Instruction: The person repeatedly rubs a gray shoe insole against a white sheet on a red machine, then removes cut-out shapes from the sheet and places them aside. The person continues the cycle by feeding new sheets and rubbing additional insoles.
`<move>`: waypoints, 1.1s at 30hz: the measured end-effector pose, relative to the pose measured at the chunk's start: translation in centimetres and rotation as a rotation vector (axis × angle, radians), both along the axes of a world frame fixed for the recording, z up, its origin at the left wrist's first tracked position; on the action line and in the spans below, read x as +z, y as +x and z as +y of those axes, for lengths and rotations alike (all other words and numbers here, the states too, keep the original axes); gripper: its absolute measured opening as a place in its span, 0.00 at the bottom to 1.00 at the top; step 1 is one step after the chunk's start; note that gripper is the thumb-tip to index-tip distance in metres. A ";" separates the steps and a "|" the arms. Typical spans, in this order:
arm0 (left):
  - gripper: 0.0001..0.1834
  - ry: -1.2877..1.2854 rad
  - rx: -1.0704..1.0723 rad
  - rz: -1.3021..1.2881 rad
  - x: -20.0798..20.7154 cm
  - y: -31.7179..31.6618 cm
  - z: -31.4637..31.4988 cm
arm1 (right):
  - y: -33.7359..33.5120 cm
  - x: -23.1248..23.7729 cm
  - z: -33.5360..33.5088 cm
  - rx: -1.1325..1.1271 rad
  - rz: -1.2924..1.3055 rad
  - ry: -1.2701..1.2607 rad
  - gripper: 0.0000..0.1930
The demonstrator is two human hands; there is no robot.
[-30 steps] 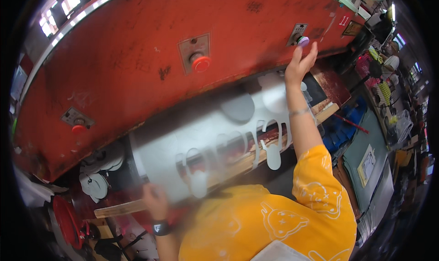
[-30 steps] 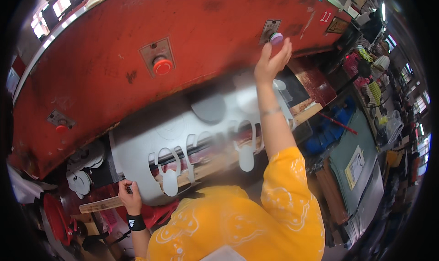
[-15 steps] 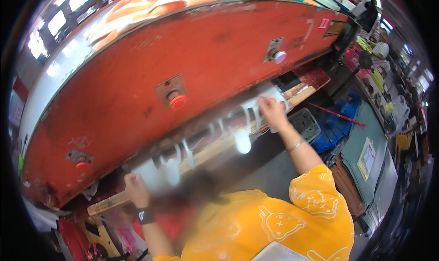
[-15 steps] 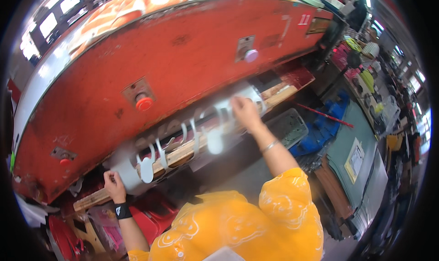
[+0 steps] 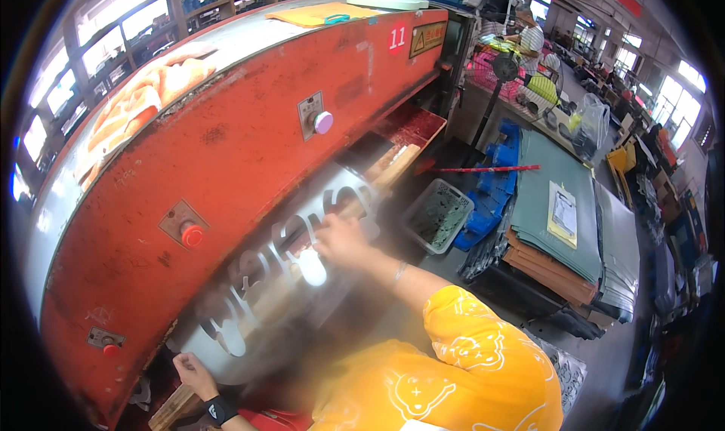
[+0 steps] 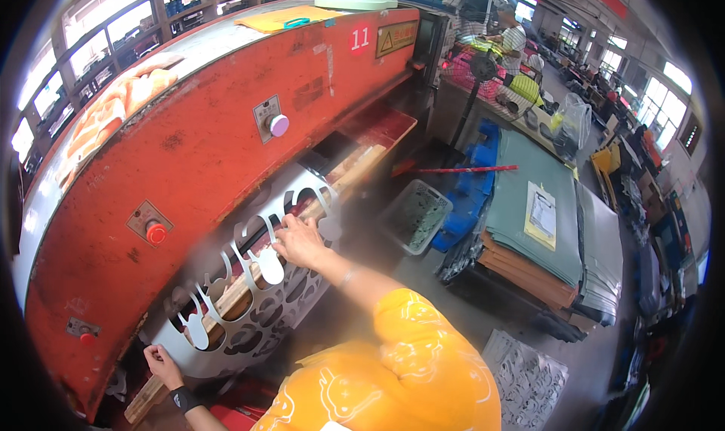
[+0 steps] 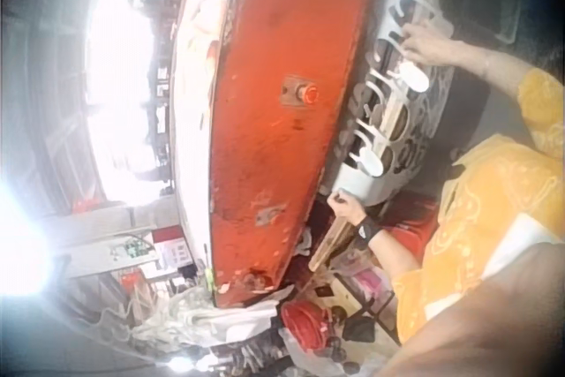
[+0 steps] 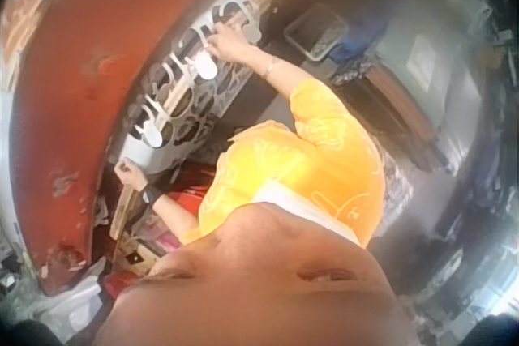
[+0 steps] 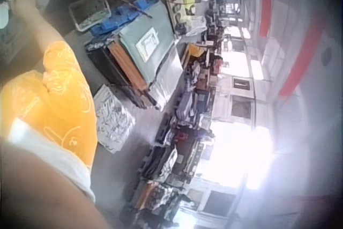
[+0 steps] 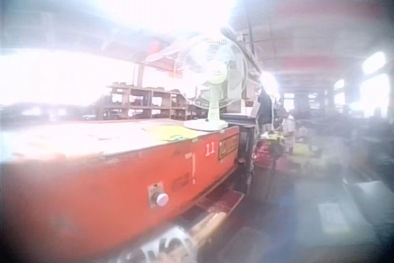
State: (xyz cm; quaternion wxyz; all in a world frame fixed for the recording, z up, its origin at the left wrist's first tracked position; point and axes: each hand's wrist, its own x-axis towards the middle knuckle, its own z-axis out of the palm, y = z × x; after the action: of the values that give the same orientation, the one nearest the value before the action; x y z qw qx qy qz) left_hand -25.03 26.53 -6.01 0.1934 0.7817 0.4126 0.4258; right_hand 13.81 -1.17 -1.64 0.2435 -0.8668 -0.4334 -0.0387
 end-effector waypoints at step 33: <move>0.09 -0.490 -0.026 0.103 0.9 -15.0 -29.4 | -9.6 5.0 -11.6 0.259 0.491 0.192 0.31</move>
State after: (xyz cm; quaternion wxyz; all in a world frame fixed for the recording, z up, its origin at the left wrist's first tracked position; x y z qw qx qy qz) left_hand -40.04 -2.82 -5.07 0.3614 0.7374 0.5025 0.2704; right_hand 4.21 -12.73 3.33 0.4248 -0.7607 -0.4629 0.1631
